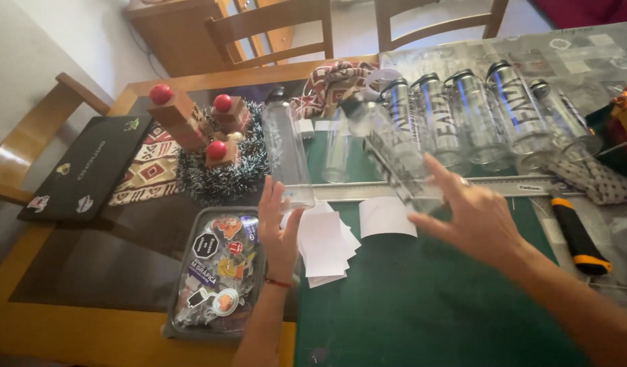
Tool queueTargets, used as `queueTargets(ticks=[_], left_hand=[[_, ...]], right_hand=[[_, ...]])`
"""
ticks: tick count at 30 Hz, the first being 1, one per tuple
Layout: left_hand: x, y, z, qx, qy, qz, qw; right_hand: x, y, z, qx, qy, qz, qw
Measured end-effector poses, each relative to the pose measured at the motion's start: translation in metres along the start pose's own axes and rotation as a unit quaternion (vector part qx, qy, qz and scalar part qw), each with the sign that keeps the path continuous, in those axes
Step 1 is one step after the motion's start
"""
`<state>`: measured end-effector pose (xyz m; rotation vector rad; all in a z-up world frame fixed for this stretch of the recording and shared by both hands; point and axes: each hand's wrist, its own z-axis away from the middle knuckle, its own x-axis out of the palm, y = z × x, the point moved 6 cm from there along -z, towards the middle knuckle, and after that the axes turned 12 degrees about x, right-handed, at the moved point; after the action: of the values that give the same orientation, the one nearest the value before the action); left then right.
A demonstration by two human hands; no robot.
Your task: The person applies a pre-cut sticker to a clear plastic water bottle. They peel the sticker from its backing, position it on the bottle, and smooth it down with their fingers. The process is repeated for a second bottle.
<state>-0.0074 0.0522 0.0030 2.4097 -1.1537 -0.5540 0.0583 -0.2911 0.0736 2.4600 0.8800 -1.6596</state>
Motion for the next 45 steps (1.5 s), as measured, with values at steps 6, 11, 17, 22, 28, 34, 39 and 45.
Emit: queueTargets(ticks=[6,11,17,22,28,34,39,45], left_hand=[[-0.005,-0.013,0.007,-0.023,0.037,0.005,0.999],[-0.005,0.002,0.004,-0.026,0.034,0.003,0.999],[-0.005,0.008,0.002,-0.019,0.025,0.009,0.999],[-0.005,0.013,0.000,-0.031,0.030,0.016,0.999],[-0.004,0.009,0.001,-0.022,0.026,0.005,0.999],[-0.005,0.011,0.000,-0.015,0.024,-0.009,1.000],[-0.004,0.012,-0.001,-0.017,0.013,-0.014,1.000],[-0.003,0.012,0.001,-0.024,0.016,-0.003,1.000]], right_hand=[[0.027,-0.029,-0.059,-0.020,0.153,0.161,0.975],[0.078,-0.037,-0.090,-0.040,0.192,0.226,0.954],[0.136,-0.046,-0.114,-0.062,0.172,0.276,0.944],[0.154,-0.059,-0.122,-0.079,0.175,0.292,0.937],[0.162,-0.066,-0.130,-0.045,0.162,0.297,0.940],[0.164,-0.057,-0.138,-0.014,0.143,0.309,0.940],[0.165,-0.053,-0.142,-0.013,0.103,0.324,0.940],[0.177,-0.043,-0.148,0.007,0.093,0.313,0.945]])
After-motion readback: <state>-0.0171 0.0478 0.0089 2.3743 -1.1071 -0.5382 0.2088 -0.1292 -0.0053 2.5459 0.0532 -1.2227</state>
